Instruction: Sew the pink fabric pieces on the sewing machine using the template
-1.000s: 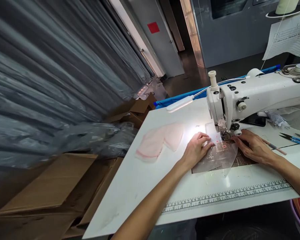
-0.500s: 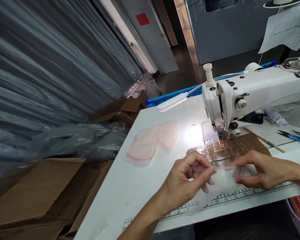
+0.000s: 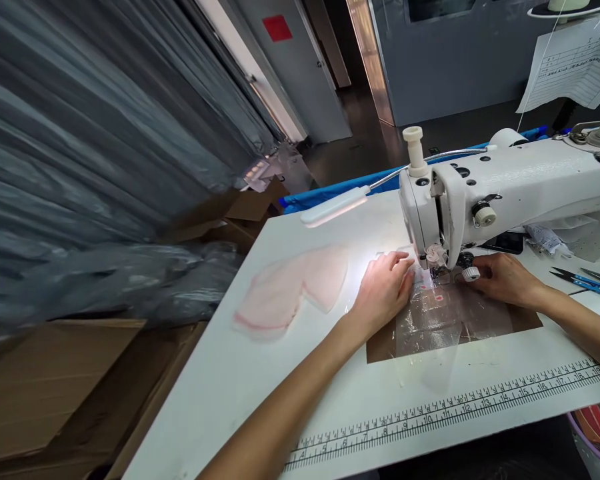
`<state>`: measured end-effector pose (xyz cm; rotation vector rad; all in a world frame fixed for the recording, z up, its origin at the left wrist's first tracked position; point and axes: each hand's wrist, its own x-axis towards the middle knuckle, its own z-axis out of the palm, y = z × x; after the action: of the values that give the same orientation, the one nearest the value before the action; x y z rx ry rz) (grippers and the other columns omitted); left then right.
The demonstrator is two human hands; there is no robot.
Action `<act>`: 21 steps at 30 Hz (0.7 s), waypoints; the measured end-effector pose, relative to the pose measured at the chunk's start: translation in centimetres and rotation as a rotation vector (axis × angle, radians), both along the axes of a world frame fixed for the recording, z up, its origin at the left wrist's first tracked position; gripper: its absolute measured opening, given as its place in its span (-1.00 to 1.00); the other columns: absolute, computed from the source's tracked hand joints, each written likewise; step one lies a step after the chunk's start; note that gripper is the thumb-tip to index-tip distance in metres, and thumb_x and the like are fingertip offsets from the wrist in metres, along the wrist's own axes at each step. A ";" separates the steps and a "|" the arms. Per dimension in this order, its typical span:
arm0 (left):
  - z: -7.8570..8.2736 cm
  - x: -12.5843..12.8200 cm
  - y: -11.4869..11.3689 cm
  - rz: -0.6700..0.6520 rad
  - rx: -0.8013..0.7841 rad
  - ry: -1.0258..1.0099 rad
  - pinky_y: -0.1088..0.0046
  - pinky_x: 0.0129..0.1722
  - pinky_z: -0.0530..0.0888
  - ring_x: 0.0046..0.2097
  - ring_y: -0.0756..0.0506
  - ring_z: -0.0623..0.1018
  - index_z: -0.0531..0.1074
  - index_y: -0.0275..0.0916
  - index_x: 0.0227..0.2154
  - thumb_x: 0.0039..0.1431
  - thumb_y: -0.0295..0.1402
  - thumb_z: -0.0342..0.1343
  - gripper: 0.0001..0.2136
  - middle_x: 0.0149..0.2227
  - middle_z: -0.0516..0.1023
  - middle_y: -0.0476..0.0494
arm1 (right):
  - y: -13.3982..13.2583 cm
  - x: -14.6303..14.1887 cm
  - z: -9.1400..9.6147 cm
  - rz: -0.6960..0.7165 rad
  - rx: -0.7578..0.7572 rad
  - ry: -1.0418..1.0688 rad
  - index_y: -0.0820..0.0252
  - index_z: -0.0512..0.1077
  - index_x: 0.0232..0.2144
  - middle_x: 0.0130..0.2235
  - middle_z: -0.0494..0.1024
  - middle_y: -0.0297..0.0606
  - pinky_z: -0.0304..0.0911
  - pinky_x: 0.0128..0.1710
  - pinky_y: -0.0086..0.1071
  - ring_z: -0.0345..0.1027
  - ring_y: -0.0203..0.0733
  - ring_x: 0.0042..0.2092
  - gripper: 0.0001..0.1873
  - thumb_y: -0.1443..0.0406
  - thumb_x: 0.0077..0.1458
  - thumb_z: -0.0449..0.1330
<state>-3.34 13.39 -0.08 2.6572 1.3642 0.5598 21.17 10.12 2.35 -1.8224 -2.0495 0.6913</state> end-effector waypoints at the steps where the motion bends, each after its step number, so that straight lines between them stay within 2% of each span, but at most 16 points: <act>1: -0.1 0.1 0.8 -0.003 -0.022 0.009 0.24 -0.14 0.40 -0.16 -0.20 0.50 0.49 -0.17 -0.29 0.30 -0.38 -0.07 -0.79 -0.24 0.49 -0.20 | 0.0 0.0 0.1 -0.004 0.003 -0.025 0.14 0.34 -0.61 -0.64 0.35 -0.39 0.01 -0.53 -0.42 0.27 -0.25 -0.52 -0.66 0.13 0.14 0.18; 4: -0.3 0.0 2.9 -0.042 -0.106 0.010 0.23 -0.07 0.38 -0.11 -0.24 0.51 0.49 -0.19 -0.39 0.28 -0.40 -0.05 -0.77 -0.28 0.49 -0.22 | -0.4 0.4 0.4 -0.001 -0.025 -0.086 0.13 0.31 -0.60 -0.61 0.37 -0.39 0.03 -0.51 -0.40 0.26 -0.24 -0.51 -0.63 0.07 0.08 0.24; 7: -0.2 -0.3 3.6 -0.097 -0.139 -0.055 0.20 0.04 0.35 -0.05 -0.25 0.50 0.50 -0.20 -0.39 0.26 -0.43 -0.03 -0.79 -0.27 0.52 -0.22 | -1.1 1.1 0.6 0.036 -0.078 -0.047 0.13 0.29 -0.57 -0.57 0.41 -0.40 0.07 -0.49 -0.40 0.26 -0.26 -0.50 -0.71 0.17 0.03 0.28; 10: 0.1 -0.7 1.9 -0.162 -0.105 -0.135 0.18 0.07 0.35 -0.03 -0.22 0.51 0.51 -0.18 -0.27 0.29 -0.37 -0.03 -0.80 -0.19 0.55 -0.22 | -1.8 1.5 0.4 0.068 -0.093 0.122 0.13 0.30 -0.52 -0.55 0.40 -0.39 0.12 -0.50 -0.40 0.27 -0.27 -0.48 -0.82 0.25 0.06 0.19; 13: 0.4 -1.0 -1.2 -0.391 -0.112 -0.127 0.22 -0.01 0.43 -0.04 -0.19 0.54 0.50 -0.17 -0.10 0.30 -0.21 0.04 -0.76 -0.07 0.58 -0.23 | -2.1 1.2 0.1 0.096 -0.097 0.296 0.15 0.37 -0.45 -0.54 0.37 -0.37 0.17 -0.51 -0.40 0.30 -0.25 -0.47 -0.85 0.20 0.08 0.15; 15: 0.5 -1.3 -2.9 -0.525 -0.127 -0.062 0.20 -0.03 0.46 -0.02 -0.20 0.55 0.47 -0.18 -0.01 0.26 -0.14 0.10 -0.67 0.02 0.56 -0.26 | -2.1 0.8 0.1 0.097 -0.109 0.339 0.17 0.40 -0.41 -0.54 0.36 -0.37 0.18 -0.51 -0.40 0.30 -0.25 -0.46 -0.83 0.19 0.08 0.15; 18: 0.4 -2.1 -4.2 -0.542 -0.073 -0.005 0.13 -0.09 0.46 -0.03 -0.24 0.55 0.44 -0.21 0.04 0.23 -0.20 0.10 -0.64 0.07 0.52 -0.30 | -1.8 0.1 0.2 0.080 -0.126 0.319 0.20 0.44 -0.40 -0.53 0.37 -0.36 0.14 -0.52 -0.40 0.29 -0.25 -0.46 -0.81 0.19 0.08 0.16; 21: 0.2 -2.8 -4.4 -0.524 -0.023 -0.043 0.08 -0.09 0.46 -0.05 -0.23 0.54 0.40 -0.24 0.06 0.17 -0.27 0.08 -0.60 0.06 0.52 -0.31 | -1.8 -0.3 -0.1 0.087 -0.131 0.341 0.21 0.44 -0.42 -0.49 0.42 -0.34 0.14 -0.49 -0.40 0.29 -0.27 -0.44 -0.78 0.15 0.09 0.19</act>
<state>-6.17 8.97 0.11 2.7956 0.6088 0.5211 20.83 8.34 2.28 -1.5564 -1.9023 1.1003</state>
